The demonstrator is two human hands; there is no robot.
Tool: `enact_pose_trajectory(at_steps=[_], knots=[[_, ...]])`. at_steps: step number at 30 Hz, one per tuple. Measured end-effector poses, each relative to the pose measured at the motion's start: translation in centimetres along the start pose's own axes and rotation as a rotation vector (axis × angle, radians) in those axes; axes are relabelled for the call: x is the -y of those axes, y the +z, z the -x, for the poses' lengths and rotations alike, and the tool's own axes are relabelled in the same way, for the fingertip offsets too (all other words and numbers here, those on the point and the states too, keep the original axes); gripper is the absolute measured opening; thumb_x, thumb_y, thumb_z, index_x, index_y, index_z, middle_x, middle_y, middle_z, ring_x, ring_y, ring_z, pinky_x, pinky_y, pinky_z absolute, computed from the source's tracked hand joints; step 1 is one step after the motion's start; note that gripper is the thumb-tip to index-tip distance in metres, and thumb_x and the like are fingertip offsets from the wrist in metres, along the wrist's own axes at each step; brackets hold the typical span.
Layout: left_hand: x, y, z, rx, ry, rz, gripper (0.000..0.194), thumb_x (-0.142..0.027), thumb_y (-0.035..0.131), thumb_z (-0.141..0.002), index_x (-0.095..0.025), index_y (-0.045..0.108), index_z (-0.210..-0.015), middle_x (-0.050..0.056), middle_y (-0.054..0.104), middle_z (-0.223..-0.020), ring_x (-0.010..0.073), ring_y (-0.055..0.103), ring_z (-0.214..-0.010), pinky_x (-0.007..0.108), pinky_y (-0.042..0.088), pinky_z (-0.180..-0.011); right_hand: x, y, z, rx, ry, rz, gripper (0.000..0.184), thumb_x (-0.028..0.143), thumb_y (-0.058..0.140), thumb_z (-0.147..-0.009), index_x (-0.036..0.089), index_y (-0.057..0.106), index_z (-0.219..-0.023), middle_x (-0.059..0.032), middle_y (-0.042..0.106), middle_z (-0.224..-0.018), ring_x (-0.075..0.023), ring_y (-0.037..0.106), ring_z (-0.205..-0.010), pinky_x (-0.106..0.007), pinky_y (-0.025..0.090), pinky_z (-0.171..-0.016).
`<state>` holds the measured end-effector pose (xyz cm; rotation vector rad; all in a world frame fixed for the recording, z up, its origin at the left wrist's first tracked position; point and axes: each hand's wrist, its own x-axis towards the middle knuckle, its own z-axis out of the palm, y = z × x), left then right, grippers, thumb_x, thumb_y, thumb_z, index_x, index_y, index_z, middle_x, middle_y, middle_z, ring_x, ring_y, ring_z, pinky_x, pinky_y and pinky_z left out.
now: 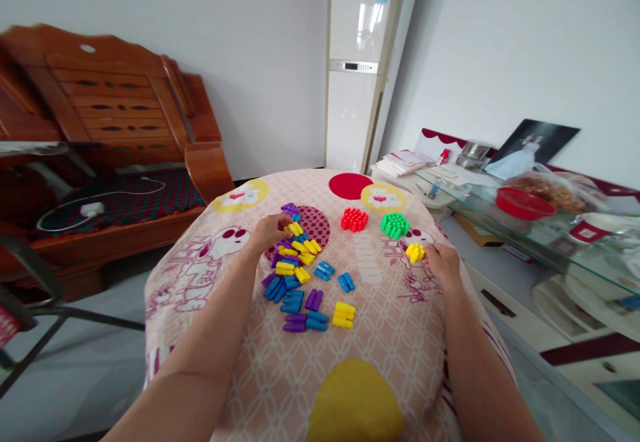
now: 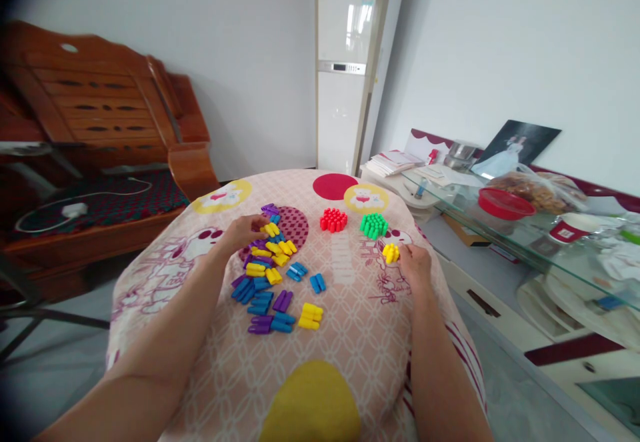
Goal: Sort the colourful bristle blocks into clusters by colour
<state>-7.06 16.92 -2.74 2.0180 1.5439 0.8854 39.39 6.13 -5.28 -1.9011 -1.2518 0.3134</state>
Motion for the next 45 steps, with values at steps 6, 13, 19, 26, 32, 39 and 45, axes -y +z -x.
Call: enact_pose_trajectory(at_steps=[6,13,19,26,32,39,45], knots=[[-0.5,0.5,0.5,-0.031,0.026,0.295,0.028,-0.036,0.073,-0.055,-0.017,0.070,-0.075,0.004,0.072,-0.071,0.0192,0.066,-0.067,0.027,0.051,-0.062,0.1,-0.1,0.1,0.012,-0.005,0.004,0.035,0.040,0.051,-0.084,0.016,0.069,-0.067,-0.0067,0.066,-0.054,-0.0218,0.065,-0.062,-0.028,0.046,-0.060],[-1.5,-0.1,1.4,-0.228,-0.028,0.447,0.033,-0.033,0.074,-0.055,-0.015,0.073,-0.083,0.005,0.073,-0.075,0.0176,0.065,-0.067,0.025,0.049,-0.060,-0.1,0.0,0.0,0.011,-0.010,0.019,0.037,0.041,0.051,-0.085,0.016,0.073,-0.071,-0.0080,0.067,-0.055,-0.0235,0.066,-0.068,-0.030,0.048,-0.065],[-1.4,-0.4,1.8,-0.219,-0.047,0.346,0.030,-0.033,0.067,-0.062,-0.015,0.074,-0.085,0.005,0.074,-0.076,0.0186,0.065,-0.068,0.027,0.049,-0.062,0.0,0.0,0.1,0.017,-0.011,0.045,0.036,0.040,0.050,-0.085,0.016,0.074,-0.074,-0.0075,0.067,-0.056,-0.0228,0.066,-0.067,-0.029,0.047,-0.065],[-2.0,1.2,0.7,-0.104,0.042,-0.114,0.038,-0.034,0.067,-0.070,-0.019,0.075,-0.104,0.008,0.075,-0.104,0.0253,0.069,-0.089,0.033,0.051,-0.083,0.2,-0.2,0.3,0.018,-0.040,0.061,0.035,0.040,0.051,-0.084,0.017,0.073,-0.070,-0.0069,0.067,-0.055,-0.0224,0.065,-0.067,-0.028,0.047,-0.063],[-2.7,2.8,-0.3,-0.009,0.073,-0.235,0.039,-0.027,0.065,-0.070,-0.018,0.074,-0.107,0.009,0.074,-0.099,0.0263,0.068,-0.091,0.034,0.051,-0.085,0.5,-0.3,0.4,0.030,0.006,0.092,0.036,0.040,0.050,-0.086,0.015,0.074,-0.076,-0.0079,0.069,-0.060,-0.0231,0.067,-0.071,-0.029,0.048,-0.067],[-3.2,1.3,0.7,-0.261,0.130,-0.019,0.040,-0.026,0.069,-0.064,-0.017,0.068,-0.103,0.009,0.070,-0.106,0.0220,0.066,-0.085,0.033,0.053,-0.083,0.3,-0.2,0.4,0.007,-0.041,0.078,0.035,0.041,0.052,-0.085,0.017,0.072,-0.070,-0.0070,0.066,-0.055,-0.0220,0.065,-0.067,-0.028,0.046,-0.063],[-4.7,-0.1,1.0,-0.322,0.152,0.238,0.031,-0.036,0.071,-0.067,-0.017,0.066,-0.090,0.005,0.070,-0.087,0.0198,0.066,-0.081,0.031,0.053,-0.079,0.4,-0.2,0.4,0.006,-0.060,0.092,0.036,0.041,0.049,-0.085,0.017,0.072,-0.072,-0.0056,0.065,-0.053,-0.0225,0.065,-0.067,-0.028,0.045,-0.061]])
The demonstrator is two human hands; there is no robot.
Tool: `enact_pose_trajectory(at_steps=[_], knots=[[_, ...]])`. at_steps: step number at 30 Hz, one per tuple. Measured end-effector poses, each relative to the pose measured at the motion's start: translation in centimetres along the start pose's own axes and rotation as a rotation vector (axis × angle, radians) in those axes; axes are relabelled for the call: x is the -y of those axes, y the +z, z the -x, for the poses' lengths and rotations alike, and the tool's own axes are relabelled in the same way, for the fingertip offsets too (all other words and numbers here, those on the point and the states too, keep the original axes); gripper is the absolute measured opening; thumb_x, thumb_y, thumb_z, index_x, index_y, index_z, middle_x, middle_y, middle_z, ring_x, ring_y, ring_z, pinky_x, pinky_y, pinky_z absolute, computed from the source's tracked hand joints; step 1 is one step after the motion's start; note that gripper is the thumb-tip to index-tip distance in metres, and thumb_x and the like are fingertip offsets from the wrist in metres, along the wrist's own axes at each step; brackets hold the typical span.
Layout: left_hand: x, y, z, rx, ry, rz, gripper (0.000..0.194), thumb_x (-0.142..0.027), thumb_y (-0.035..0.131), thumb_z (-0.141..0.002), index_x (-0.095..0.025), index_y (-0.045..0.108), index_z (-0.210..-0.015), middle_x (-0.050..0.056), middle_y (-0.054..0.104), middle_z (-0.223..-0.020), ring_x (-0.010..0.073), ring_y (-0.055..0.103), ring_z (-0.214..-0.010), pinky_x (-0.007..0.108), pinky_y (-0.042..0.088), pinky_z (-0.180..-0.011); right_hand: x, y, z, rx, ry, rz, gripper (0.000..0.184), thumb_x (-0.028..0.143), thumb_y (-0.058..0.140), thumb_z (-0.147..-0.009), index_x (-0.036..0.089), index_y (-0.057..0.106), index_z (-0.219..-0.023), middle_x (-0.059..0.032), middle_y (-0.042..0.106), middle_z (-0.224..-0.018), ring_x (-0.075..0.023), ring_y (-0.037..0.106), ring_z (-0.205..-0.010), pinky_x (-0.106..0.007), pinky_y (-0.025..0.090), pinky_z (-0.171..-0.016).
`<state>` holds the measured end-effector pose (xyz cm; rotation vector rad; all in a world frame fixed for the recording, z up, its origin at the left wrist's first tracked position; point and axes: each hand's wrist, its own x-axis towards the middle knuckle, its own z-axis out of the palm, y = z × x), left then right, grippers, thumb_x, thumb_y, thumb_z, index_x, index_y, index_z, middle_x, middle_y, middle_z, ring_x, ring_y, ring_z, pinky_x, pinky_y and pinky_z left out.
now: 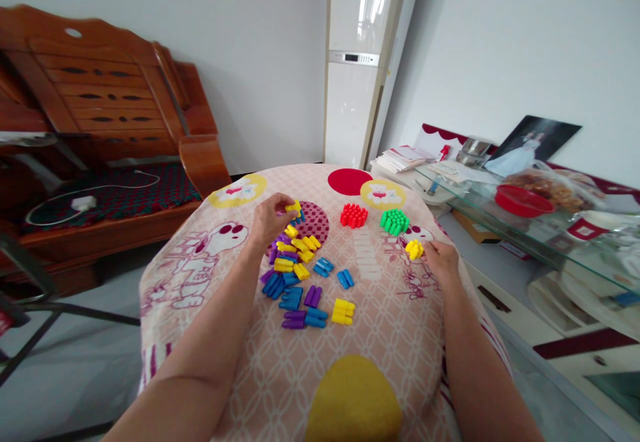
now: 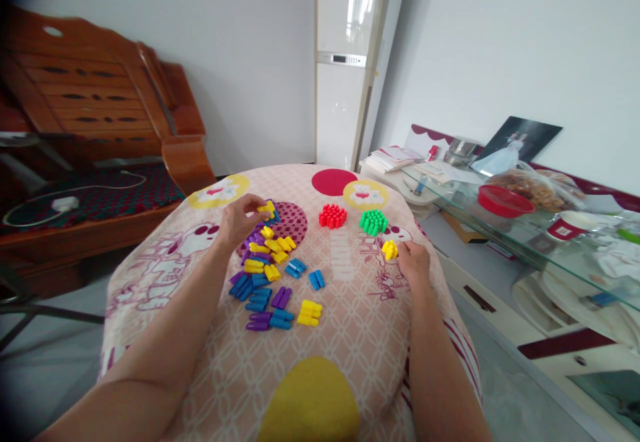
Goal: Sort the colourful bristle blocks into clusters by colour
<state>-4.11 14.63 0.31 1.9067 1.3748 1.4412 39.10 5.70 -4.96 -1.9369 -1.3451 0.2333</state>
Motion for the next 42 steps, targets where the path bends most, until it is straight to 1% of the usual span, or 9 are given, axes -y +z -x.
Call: enact_pose_trajectory(at_steps=[3,8,11,18,22,31,37,39,42], knots=[[0.1,0.1,-0.1,0.002,-0.052,0.195,0.034,-0.041,0.073,-0.066,-0.015,0.065,-0.086,0.005,0.069,-0.080,0.0182,0.065,-0.074,0.029,0.053,-0.071,0.1,-0.1,0.0,0.014,0.019,0.014,0.035,0.040,0.050,-0.085,0.016,0.073,-0.074,-0.0063,0.066,-0.054,-0.0228,0.066,-0.068,-0.028,0.045,-0.063],[0.7,0.6,0.2,0.045,-0.148,0.344,0.038,-0.045,0.079,-0.060,-0.015,0.063,-0.078,0.005,0.068,-0.073,0.0167,0.063,-0.065,0.029,0.051,-0.063,0.3,-0.1,0.0,0.015,0.019,0.034,0.036,0.039,0.049,-0.085,0.015,0.073,-0.075,-0.0081,0.069,-0.061,-0.0228,0.065,-0.070,-0.029,0.045,-0.065],[0.6,0.8,0.3,0.037,-0.159,0.310,0.038,-0.045,0.080,-0.057,-0.015,0.064,-0.075,0.004,0.068,-0.071,0.0163,0.062,-0.064,0.028,0.050,-0.062,0.2,-0.1,0.0,0.007,0.007,0.033,0.036,0.039,0.049,-0.085,0.016,0.073,-0.074,-0.0081,0.069,-0.061,-0.0224,0.065,-0.071,-0.028,0.045,-0.065],[0.4,1.0,0.2,0.022,-0.166,0.241,0.030,-0.040,0.075,-0.060,-0.015,0.065,-0.074,0.004,0.068,-0.070,0.0167,0.062,-0.065,0.027,0.050,-0.063,0.1,-0.1,0.1,-0.018,-0.021,0.022,0.034,0.039,0.049,-0.084,0.017,0.072,-0.072,-0.0069,0.067,-0.059,-0.0218,0.064,-0.070,-0.027,0.044,-0.063],[0.8,1.0,0.3,0.046,-0.175,0.297,0.030,-0.040,0.077,-0.060,-0.016,0.065,-0.073,0.003,0.068,-0.070,0.0167,0.063,-0.065,0.028,0.051,-0.063,0.0,0.0,0.0,-0.018,-0.034,0.027,0.034,0.040,0.049,-0.084,0.017,0.073,-0.072,-0.0071,0.068,-0.060,-0.0221,0.064,-0.070,-0.027,0.044,-0.063],[0.8,0.9,0.5,0.012,-0.208,0.413,0.037,-0.043,0.080,-0.057,-0.015,0.063,-0.073,0.003,0.067,-0.069,0.0146,0.061,-0.062,0.026,0.049,-0.061,0.1,0.0,0.0,-0.021,-0.040,0.045,0.035,0.041,0.049,-0.083,0.017,0.072,-0.071,-0.0073,0.068,-0.059,-0.0219,0.064,-0.068,-0.027,0.042,-0.060],[1.4,0.9,0.5,-0.005,-0.213,0.398,0.035,-0.041,0.081,-0.058,-0.015,0.063,-0.073,0.001,0.065,-0.067,0.0131,0.060,-0.060,0.026,0.049,-0.060,0.1,-0.1,0.1,-0.025,-0.059,0.072,0.035,0.039,0.048,-0.083,0.017,0.073,-0.073,-0.0075,0.068,-0.061,-0.0220,0.062,-0.069,-0.027,0.042,-0.062],[0.7,0.7,0.5,0.002,-0.228,0.401,0.035,-0.040,0.081,-0.059,-0.015,0.062,-0.073,0.001,0.065,-0.067,0.0133,0.060,-0.060,0.026,0.049,-0.060,0.4,-0.1,0.3,-0.068,-0.068,0.100,0.035,0.039,0.047,-0.083,0.017,0.073,-0.076,-0.0085,0.069,-0.066,-0.0219,0.062,-0.070,-0.028,0.042,-0.064],[-1.5,0.8,0.7,0.079,-0.211,0.508,0.036,-0.042,0.079,-0.065,-0.015,0.063,-0.083,0.002,0.068,-0.073,0.0145,0.064,-0.064,0.026,0.051,-0.062,1.5,-0.4,0.8,-0.238,-0.094,0.143,0.036,0.038,0.046,-0.084,0.015,0.073,-0.082,-0.0120,0.071,-0.077,-0.0224,0.061,-0.075,-0.030,0.043,-0.070]])
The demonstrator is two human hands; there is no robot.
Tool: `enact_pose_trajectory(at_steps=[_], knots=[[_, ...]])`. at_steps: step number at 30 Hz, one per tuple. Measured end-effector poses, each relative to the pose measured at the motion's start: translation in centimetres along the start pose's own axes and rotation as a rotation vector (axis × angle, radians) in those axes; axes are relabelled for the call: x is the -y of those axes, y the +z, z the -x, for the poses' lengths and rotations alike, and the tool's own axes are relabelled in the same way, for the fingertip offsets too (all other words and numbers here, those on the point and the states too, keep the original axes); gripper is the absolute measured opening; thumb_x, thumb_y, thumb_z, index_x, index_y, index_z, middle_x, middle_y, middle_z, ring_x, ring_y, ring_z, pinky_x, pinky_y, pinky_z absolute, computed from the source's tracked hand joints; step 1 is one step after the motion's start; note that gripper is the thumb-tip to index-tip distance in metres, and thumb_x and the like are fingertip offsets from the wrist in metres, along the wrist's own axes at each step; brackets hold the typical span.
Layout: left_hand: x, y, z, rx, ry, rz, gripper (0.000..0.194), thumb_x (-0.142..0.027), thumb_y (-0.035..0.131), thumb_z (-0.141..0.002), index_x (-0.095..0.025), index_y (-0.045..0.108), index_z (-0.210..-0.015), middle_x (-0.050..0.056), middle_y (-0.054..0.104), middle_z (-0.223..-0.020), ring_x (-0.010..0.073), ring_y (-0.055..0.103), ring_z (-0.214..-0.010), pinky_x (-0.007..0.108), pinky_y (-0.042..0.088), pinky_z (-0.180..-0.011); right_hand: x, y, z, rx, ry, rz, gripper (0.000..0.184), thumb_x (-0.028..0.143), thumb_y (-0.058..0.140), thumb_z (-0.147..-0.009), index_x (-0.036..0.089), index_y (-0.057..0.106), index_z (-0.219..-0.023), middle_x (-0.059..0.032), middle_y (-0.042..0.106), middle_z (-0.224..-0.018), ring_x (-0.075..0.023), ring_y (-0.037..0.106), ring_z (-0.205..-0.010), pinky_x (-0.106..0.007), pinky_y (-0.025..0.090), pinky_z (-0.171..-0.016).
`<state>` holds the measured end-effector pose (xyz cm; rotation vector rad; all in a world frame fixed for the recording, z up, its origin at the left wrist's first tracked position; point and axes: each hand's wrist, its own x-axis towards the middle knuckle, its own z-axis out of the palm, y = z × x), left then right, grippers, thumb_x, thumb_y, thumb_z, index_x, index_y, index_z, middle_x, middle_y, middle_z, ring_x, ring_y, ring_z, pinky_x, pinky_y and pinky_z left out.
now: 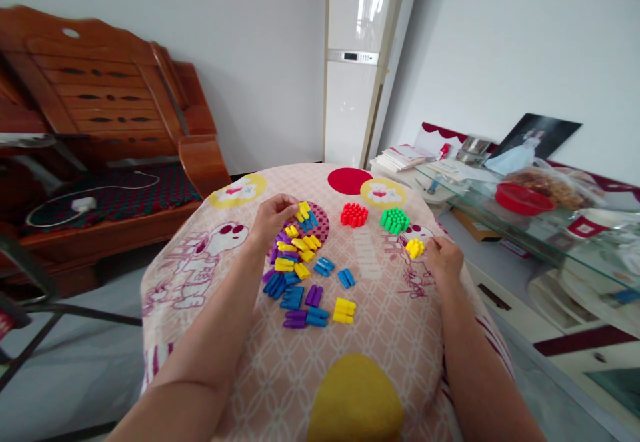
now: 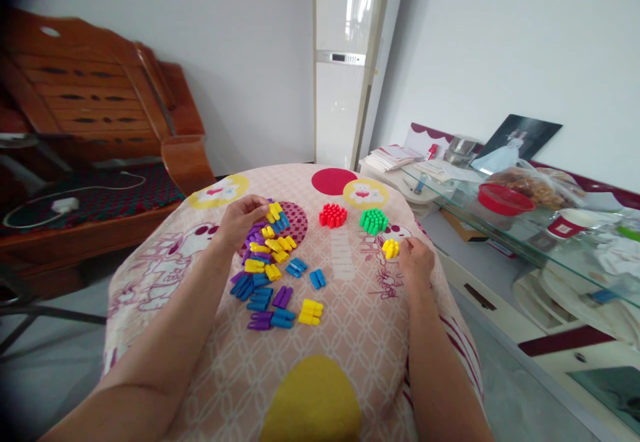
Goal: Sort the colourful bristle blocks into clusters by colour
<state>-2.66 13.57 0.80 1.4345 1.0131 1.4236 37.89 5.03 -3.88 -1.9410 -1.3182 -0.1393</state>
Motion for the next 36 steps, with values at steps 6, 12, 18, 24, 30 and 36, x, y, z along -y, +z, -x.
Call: enact_pose_trajectory(at_steps=[6,12,18,24,30,36], knots=[[-1.9,5.9,2.7,0.221,-0.010,0.097,0.039,-0.045,0.079,-0.069,-0.015,0.064,-0.089,0.004,0.069,-0.080,0.0159,0.066,-0.069,0.027,0.054,-0.064,5.4,-1.0,3.1,0.076,-0.227,-0.320,0.039,0.047,0.047,-0.090,0.016,0.071,-0.084,-0.0061,0.065,-0.069,-0.0171,0.056,-0.065,-0.027,0.043,-0.066],[-0.8,10.7,5.3,0.418,0.001,0.144,0.030,-0.042,0.078,-0.071,-0.017,0.065,-0.082,0.005,0.068,-0.078,0.0163,0.066,-0.069,0.029,0.054,-0.066,8.7,0.9,6.1,0.528,-0.383,-0.564,0.028,0.042,0.061,-0.083,0.018,0.065,-0.070,0.0020,0.056,-0.057,-0.0122,0.049,-0.054,-0.024,0.036,-0.052],[-0.6,10.7,4.7,0.329,-0.028,0.188,0.032,-0.040,0.080,-0.068,-0.016,0.064,-0.080,0.004,0.069,-0.075,0.0154,0.065,-0.068,0.028,0.054,-0.066,7.9,1.3,5.8,0.716,-0.216,-0.630,0.030,0.040,0.061,-0.081,0.019,0.056,-0.060,0.0027,0.056,-0.052,-0.0115,0.052,-0.047,-0.022,0.036,-0.045],[-1.1,6.7,2.2,-0.047,-0.133,0.278,0.040,-0.041,0.081,-0.062,-0.015,0.060,-0.084,0.002,0.069,-0.079,0.0126,0.065,-0.067,0.023,0.054,-0.062,8.0,1.4,5.6,0.805,-0.033,-0.579,0.032,0.045,0.064,-0.076,0.018,0.057,-0.059,0.0009,0.060,-0.050,-0.0114,0.053,-0.040,-0.020,0.035,-0.038],[-0.7,5.8,2.3,-0.025,-0.211,0.329,0.034,-0.037,0.080,-0.063,-0.015,0.059,-0.079,-0.001,0.066,-0.072,0.0096,0.061,-0.058,0.019,0.050,-0.053,9.4,2.5,5.8,0.726,0.004,-0.923,0.053,0.052,0.063,-0.077,0.014,0.067,-0.113,-0.0068,0.073,-0.078,-0.0211,0.070,-0.066,-0.027,0.052,-0.048],[0.1,8.7,4.1,0.279,-0.324,0.252,0.036,-0.040,0.082,-0.064,-0.013,0.063,-0.079,0.000,0.066,-0.069,0.0086,0.059,-0.055,0.020,0.050,-0.053,8.4,2.5,6.0,0.608,-0.073,-0.834,0.046,0.044,0.066,-0.077,0.015,0.069,-0.113,-0.0036,0.071,-0.072,-0.0161,0.064,-0.056,-0.026,0.050,-0.049]])
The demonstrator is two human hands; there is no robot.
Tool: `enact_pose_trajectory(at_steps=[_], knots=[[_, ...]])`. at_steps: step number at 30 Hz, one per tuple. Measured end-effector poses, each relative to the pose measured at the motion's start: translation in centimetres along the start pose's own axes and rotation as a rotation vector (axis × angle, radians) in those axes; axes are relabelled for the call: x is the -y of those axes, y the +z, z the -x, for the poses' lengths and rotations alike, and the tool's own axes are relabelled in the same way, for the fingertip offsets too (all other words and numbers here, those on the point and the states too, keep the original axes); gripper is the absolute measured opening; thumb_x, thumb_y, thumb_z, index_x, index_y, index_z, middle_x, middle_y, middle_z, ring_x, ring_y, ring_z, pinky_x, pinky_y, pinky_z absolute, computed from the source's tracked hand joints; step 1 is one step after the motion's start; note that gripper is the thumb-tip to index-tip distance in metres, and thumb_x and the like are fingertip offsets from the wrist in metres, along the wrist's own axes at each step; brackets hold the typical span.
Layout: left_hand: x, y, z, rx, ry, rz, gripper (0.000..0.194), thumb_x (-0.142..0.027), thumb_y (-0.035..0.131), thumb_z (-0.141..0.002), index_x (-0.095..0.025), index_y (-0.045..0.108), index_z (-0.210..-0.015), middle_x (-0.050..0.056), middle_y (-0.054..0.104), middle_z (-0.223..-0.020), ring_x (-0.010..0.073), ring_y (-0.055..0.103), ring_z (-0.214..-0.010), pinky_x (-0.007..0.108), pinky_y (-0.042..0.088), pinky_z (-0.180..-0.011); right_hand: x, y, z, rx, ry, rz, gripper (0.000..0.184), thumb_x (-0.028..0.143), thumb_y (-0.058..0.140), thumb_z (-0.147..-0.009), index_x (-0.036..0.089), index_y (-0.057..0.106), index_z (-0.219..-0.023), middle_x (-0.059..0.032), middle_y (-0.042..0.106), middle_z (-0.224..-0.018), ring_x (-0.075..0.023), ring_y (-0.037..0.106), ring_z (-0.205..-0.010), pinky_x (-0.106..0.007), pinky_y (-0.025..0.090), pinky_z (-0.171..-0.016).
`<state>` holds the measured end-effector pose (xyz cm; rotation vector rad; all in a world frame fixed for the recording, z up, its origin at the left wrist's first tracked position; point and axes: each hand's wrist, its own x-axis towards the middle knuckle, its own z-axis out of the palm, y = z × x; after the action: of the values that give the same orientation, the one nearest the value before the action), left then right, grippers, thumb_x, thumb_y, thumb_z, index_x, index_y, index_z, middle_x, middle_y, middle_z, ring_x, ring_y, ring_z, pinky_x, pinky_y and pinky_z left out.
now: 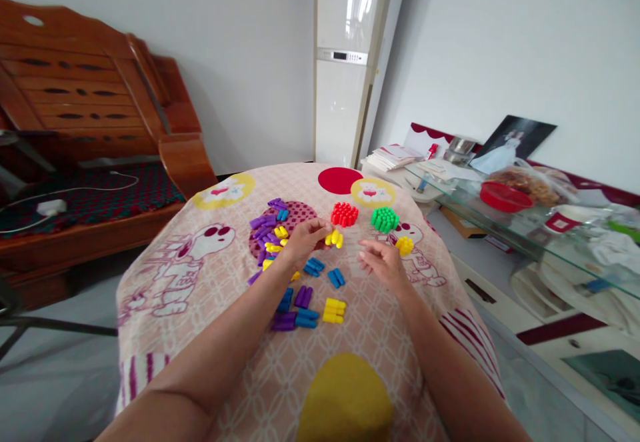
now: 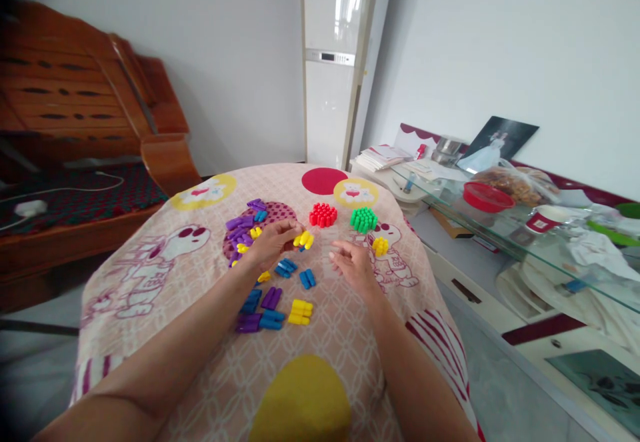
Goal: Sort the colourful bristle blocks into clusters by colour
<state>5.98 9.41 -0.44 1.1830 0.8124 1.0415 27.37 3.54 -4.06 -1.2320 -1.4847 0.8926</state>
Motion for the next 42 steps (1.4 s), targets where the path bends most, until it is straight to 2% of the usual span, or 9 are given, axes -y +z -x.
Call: enact_pose_trajectory(at_steps=[5,9,12,17,21,23,26,29,42], knots=[[1.6,2.0,0.2,0.102,-0.066,-0.058,0.036,-0.043,0.079,-0.068,-0.012,0.068,-0.083,0.003,0.070,-0.076,0.0113,0.064,-0.064,0.024,0.054,-0.064,0.5,0.6,0.5,0.023,-0.261,0.205,0.036,0.035,0.066,-0.080,0.017,0.071,-0.112,-0.0044,0.073,-0.081,-0.0165,0.066,-0.071,-0.027,0.052,-0.065],[2.5,2.3,0.2,0.166,-0.100,-0.110,0.031,-0.041,0.069,-0.079,-0.013,0.071,-0.090,0.006,0.073,-0.082,0.0146,0.069,-0.073,0.030,0.056,-0.076,0.3,0.7,0.6,-0.059,-0.406,0.470,0.024,0.029,0.054,-0.089,0.017,0.073,-0.097,-0.0065,0.072,-0.079,-0.0152,0.063,-0.069,-0.025,0.047,-0.065],[3.1,2.3,0.1,0.222,-0.050,-0.212,0.029,-0.034,0.065,-0.080,-0.013,0.071,-0.098,0.007,0.075,-0.089,0.0168,0.070,-0.080,0.031,0.056,-0.078,0.1,0.4,0.6,-0.109,-0.437,0.630,0.021,0.026,0.053,-0.089,0.017,0.071,-0.089,-0.0055,0.070,-0.074,-0.0140,0.059,-0.065,-0.025,0.041,-0.063],[3.6,2.4,0.2,0.253,0.150,-0.691,0.025,-0.029,0.061,-0.081,-0.016,0.074,-0.099,0.004,0.074,-0.084,0.0168,0.069,-0.076,0.025,0.053,-0.069,0.4,0.4,0.7,-0.086,-0.384,0.768,0.018,0.023,0.056,-0.083,0.018,0.065,-0.069,-0.0024,0.064,-0.063,-0.0120,0.052,-0.057,-0.024,0.033,-0.058],[3.3,2.4,0.5,0.150,0.268,-0.936,0.030,-0.024,0.063,-0.080,-0.017,0.072,-0.107,0.007,0.073,-0.104,0.0149,0.068,-0.078,0.024,0.052,-0.071,0.9,-0.8,0.5,-0.081,-0.259,0.781,0.017,0.024,0.058,-0.082,0.018,0.066,-0.068,-0.0024,0.067,-0.066,-0.0129,0.057,-0.062,-0.023,0.035,-0.061],[3.3,2.2,0.4,0.138,0.279,-0.959,0.036,-0.020,0.062,-0.079,-0.016,0.069,-0.113,0.008,0.072,-0.110,0.0145,0.068,-0.080,0.024,0.052,-0.073,1.1,-2.1,0.3,-0.163,-0.128,0.841,0.016,0.025,0.057,-0.083,0.018,0.070,-0.074,-0.0042,0.071,-0.072,-0.0145,0.061,-0.067,-0.023,0.037,-0.063],[3.6,1.9,0.3,0.164,0.280,-0.992,0.032,-0.018,0.059,-0.081,-0.015,0.070,-0.110,0.008,0.073,-0.105,0.0151,0.068,-0.082,0.024,0.052,-0.074,1.1,-4.2,0.0,-0.300,0.085,1.041,0.021,0.030,0.057,-0.085,0.018,0.073,-0.082,-0.0088,0.074,-0.080,-0.0182,0.064,-0.072,-0.026,0.035,-0.063],[4.0,1.6,0.3,0.184,0.283,-1.012,0.030,-0.020,0.058,-0.081,-0.015,0.071,-0.108,0.007,0.073,-0.097,0.0157,0.067,-0.081,0.025,0.051,-0.074,1.0,-5.2,0.0,-0.343,0.193,1.192,0.027,0.035,0.055,-0.089,0.017,0.075,-0.086,-0.0112,0.074,-0.082,-0.0199,0.064,-0.073,-0.028,0.032,-0.060],[3.4,1.4,0.6,0.203,0.250,-0.963,0.030,-0.021,0.059,-0.079,-0.018,0.072,-0.107,0.006,0.073,-0.097,0.0169,0.068,-0.082,0.025,0.051,-0.074,0.2,-5.4,0.0,-0.351,0.182,1.287,0.026,0.033,0.055,-0.090,0.017,0.075,-0.086,-0.0123,0.073,-0.077,-0.0189,0.064,-0.067,-0.028,0.031,-0.056]])
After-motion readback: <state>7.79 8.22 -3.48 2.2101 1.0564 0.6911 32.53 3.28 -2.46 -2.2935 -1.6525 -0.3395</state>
